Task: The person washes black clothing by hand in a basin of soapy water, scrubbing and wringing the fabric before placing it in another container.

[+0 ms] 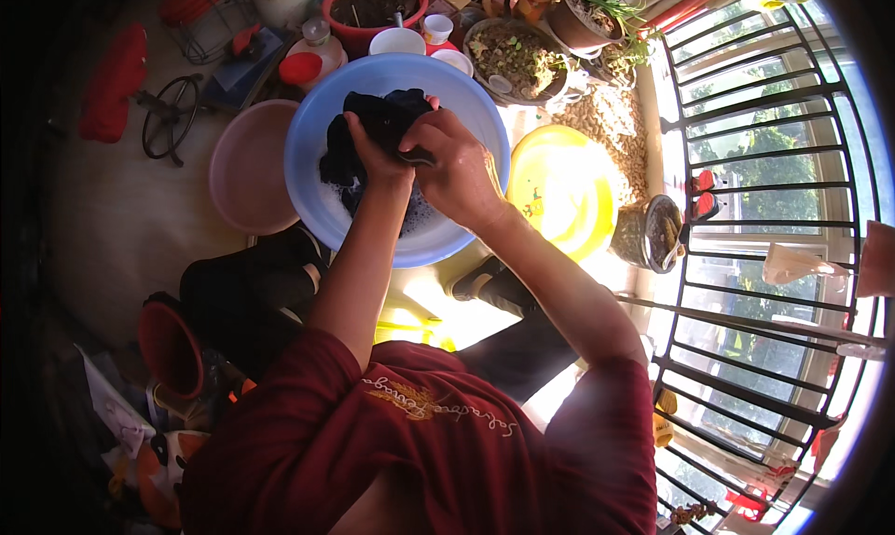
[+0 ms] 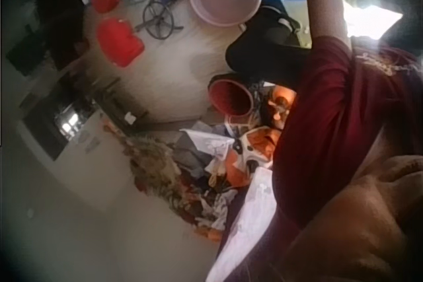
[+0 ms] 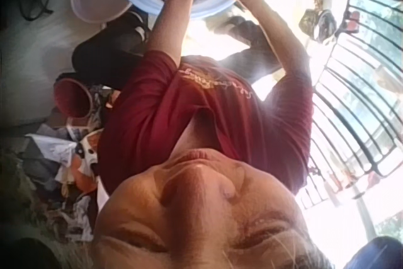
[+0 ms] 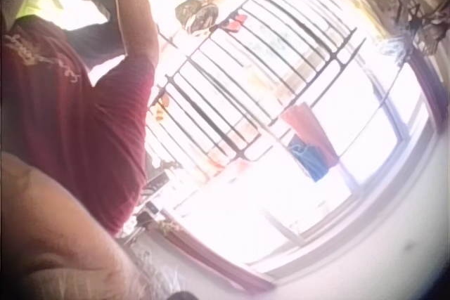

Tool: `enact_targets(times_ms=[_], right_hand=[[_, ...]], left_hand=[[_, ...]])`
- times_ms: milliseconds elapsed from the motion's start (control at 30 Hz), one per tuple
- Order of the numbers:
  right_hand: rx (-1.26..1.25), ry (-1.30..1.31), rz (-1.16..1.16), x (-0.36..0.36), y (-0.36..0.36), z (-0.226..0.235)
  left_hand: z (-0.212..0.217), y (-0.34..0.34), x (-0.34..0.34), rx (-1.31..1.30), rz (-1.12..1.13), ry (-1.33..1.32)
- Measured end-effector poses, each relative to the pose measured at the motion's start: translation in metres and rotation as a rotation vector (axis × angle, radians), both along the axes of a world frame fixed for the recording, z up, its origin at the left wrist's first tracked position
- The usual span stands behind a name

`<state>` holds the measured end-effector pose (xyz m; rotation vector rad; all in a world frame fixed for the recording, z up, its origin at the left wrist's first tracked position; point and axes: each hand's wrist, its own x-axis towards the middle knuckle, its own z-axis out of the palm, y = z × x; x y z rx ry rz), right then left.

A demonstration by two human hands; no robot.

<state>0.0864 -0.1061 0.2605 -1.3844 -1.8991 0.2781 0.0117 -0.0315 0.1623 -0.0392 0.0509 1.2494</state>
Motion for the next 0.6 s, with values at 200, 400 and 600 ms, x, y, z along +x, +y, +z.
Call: enact_targets(times_ms=[200, 400, 600], right_hand=[[-0.648, 1.680, -0.400, 0.009, -0.024, -0.056], [-0.718, 1.591, -0.251, 0.031, -0.037, -0.095], [-0.172, -0.119, -0.391, 0.011, -0.049, -0.074]], left_hand=[[-0.027, 0.014, -0.003, -0.337, -0.233, 0.030], [-0.056, 0.025, -0.001, -0.472, -0.217, 0.461], [-0.045, 0.025, 0.014, -0.431, -0.124, 0.639]])
